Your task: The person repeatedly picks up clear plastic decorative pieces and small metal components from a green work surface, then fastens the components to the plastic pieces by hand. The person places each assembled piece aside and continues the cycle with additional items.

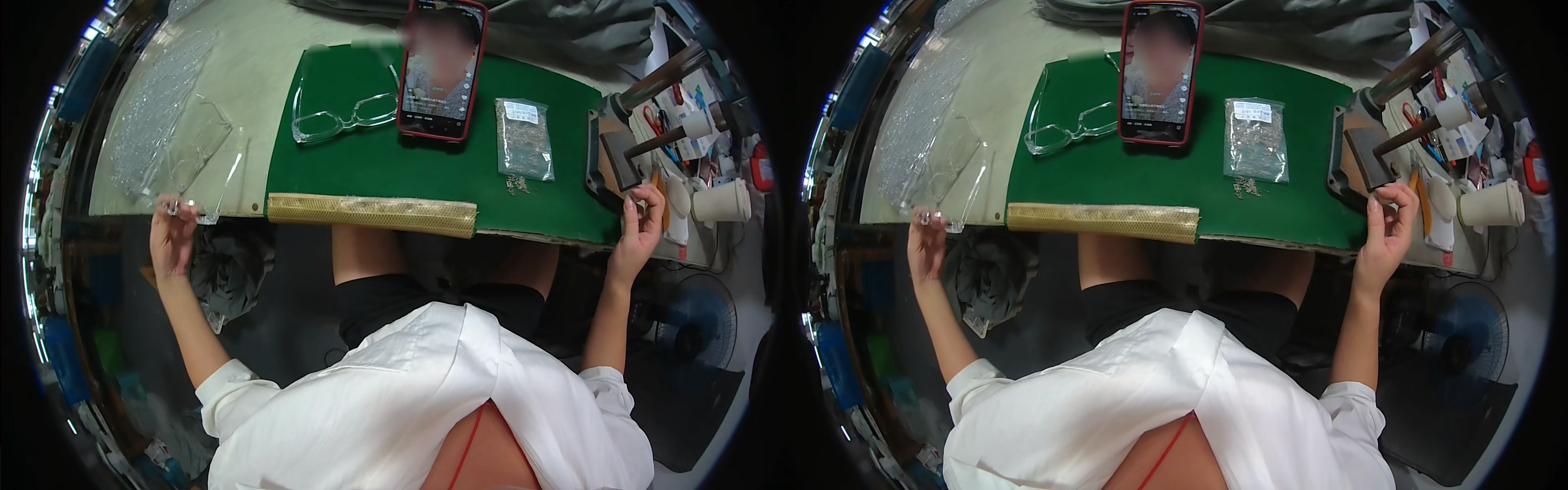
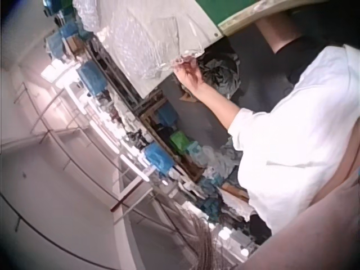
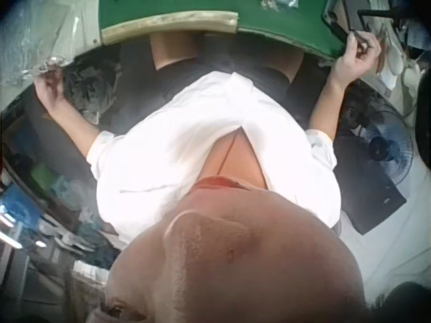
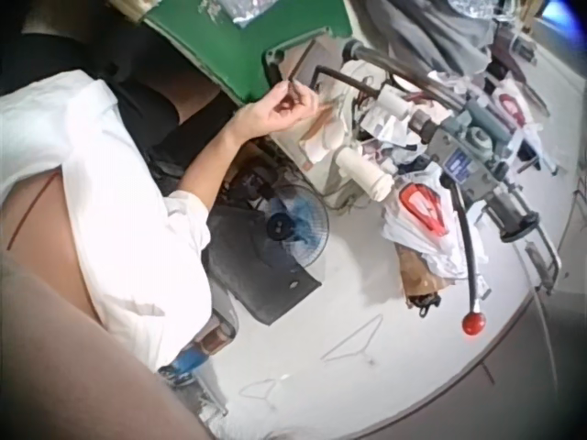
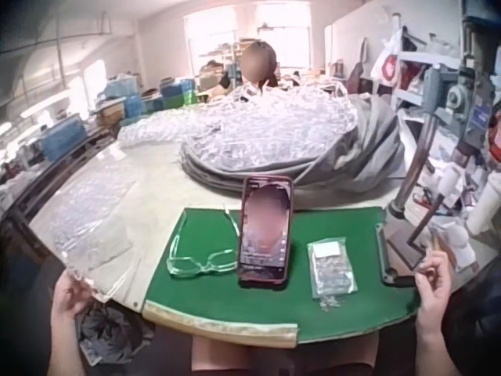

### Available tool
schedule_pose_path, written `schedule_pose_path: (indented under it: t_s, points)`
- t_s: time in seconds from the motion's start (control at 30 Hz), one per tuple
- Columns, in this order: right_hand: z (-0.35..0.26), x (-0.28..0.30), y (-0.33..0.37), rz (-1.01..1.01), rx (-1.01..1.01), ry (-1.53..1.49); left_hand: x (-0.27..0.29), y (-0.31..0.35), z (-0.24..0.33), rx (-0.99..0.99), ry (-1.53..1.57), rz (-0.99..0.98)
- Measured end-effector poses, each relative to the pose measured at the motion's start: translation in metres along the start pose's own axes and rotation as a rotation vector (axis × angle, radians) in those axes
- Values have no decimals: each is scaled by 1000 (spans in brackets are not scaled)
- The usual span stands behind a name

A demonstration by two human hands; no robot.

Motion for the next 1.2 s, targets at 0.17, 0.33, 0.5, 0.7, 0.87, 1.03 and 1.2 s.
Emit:
schedule_pose_path:
  t_s: [0.17, 0.33, 0.5, 0.7, 0.87, 1.03, 1.2]
  points:
    - [10, 15, 2, 12, -14, 44, 21, 4, 11, 50, -268, 91]
    - [-5, -15, -2, -35, 12, 21, 13, -33, -31, 271, -236, 200]
    - [-14, -31, 3, -86, 19, 8, -50, -80, -60, 428, -244, -30]
    - [-39, -94, 28, -597, 149, 422, -268, -101, -41, -361, -1209, -308]
    - [-52, -114, 49, -754, 408, 653, -314, -110, -88, -132, -1228, -691]
    - [-44, -95, 38, -657, 251, 452, -326, -94, -94, -147, -1304, -795]
    - [-21, -96, 16, -603, 46, 334, -296, -109, -76, -56, -922, -541]
Point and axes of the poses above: each hand's wrist, its own y-axis away from the middle knuckle, its own x-axis out of the back of the hand, z = x × y, the point moved 10 cm from there along -y, towards the middle knuckle, and after that the axes turned 1 degree about -x, right-handed, at the moved point
